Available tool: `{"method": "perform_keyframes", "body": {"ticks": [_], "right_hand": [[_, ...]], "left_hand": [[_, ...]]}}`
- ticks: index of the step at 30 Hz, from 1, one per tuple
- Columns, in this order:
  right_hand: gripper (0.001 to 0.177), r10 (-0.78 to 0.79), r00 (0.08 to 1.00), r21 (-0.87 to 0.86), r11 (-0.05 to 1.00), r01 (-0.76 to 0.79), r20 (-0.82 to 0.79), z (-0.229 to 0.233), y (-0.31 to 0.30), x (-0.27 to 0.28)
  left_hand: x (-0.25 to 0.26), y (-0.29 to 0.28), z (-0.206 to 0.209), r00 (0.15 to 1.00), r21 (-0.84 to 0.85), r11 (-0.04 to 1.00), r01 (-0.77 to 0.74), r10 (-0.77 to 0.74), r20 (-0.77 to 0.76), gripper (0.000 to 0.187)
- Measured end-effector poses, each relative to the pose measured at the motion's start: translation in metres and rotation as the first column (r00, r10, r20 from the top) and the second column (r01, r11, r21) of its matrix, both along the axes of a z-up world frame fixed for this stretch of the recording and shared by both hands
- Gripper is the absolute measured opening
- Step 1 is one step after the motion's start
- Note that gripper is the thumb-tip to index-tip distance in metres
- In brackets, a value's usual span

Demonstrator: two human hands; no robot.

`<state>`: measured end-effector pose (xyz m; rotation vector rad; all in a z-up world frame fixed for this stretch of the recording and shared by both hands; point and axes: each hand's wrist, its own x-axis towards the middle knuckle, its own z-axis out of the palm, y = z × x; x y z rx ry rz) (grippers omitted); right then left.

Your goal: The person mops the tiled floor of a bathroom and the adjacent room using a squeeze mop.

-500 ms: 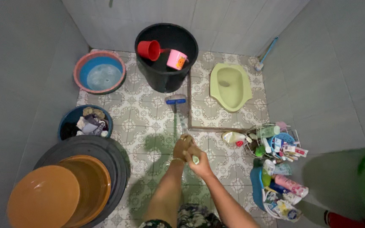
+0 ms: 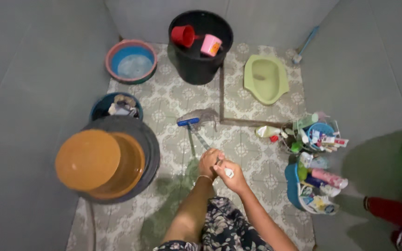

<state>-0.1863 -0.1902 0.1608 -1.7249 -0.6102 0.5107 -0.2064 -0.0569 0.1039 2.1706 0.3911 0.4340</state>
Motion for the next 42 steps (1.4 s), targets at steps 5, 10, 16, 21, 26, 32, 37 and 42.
{"method": "perform_keyframes", "body": {"ticks": [5,10,16,21,26,32,37,42], "right_hand": [[0.034,0.085,0.988,-0.002,0.996,-0.085,0.127,0.019,-0.008,-0.088],[0.032,0.112,0.978,-0.141,0.986,-0.087,0.179,0.070,-0.007,-0.161],[0.024,0.185,0.978,-0.100,0.979,-0.175,0.098,0.128,-0.001,-0.188],[0.034,0.221,0.974,-0.113,0.968,-0.226,-0.053,0.165,-0.018,-0.191],[0.037,0.183,0.982,0.036,0.983,-0.182,-0.045,0.214,-0.050,-0.190],[0.036,0.149,0.986,0.094,0.983,-0.155,0.068,0.240,-0.063,-0.200],[0.032,0.172,0.979,-0.039,0.985,-0.168,0.109,0.196,-0.042,-0.211],[0.027,0.236,0.944,-0.036,0.971,-0.234,0.230,0.102,-0.027,-0.234]], "left_hand": [[-0.095,-0.008,0.009,0.997,-0.011,1.000,-0.009,0.008,-0.082,0.023],[-0.177,-0.021,0.014,0.993,0.009,0.997,-0.075,0.074,0.097,0.020],[-0.212,-0.047,0.017,0.955,0.217,0.968,-0.126,0.059,0.290,0.019],[-0.221,-0.077,0.032,0.997,0.035,0.998,-0.060,0.058,0.045,0.024],[-0.225,-0.101,0.090,0.951,0.008,1.000,0.014,-0.016,0.308,0.034],[-0.223,-0.094,0.127,0.853,0.074,0.995,0.070,-0.098,0.512,0.034],[-0.223,-0.055,0.100,0.905,0.290,0.955,0.055,-0.170,0.390,0.030],[-0.261,-0.025,0.059,0.980,0.053,0.979,0.199,-0.198,-0.026,0.020]]}}
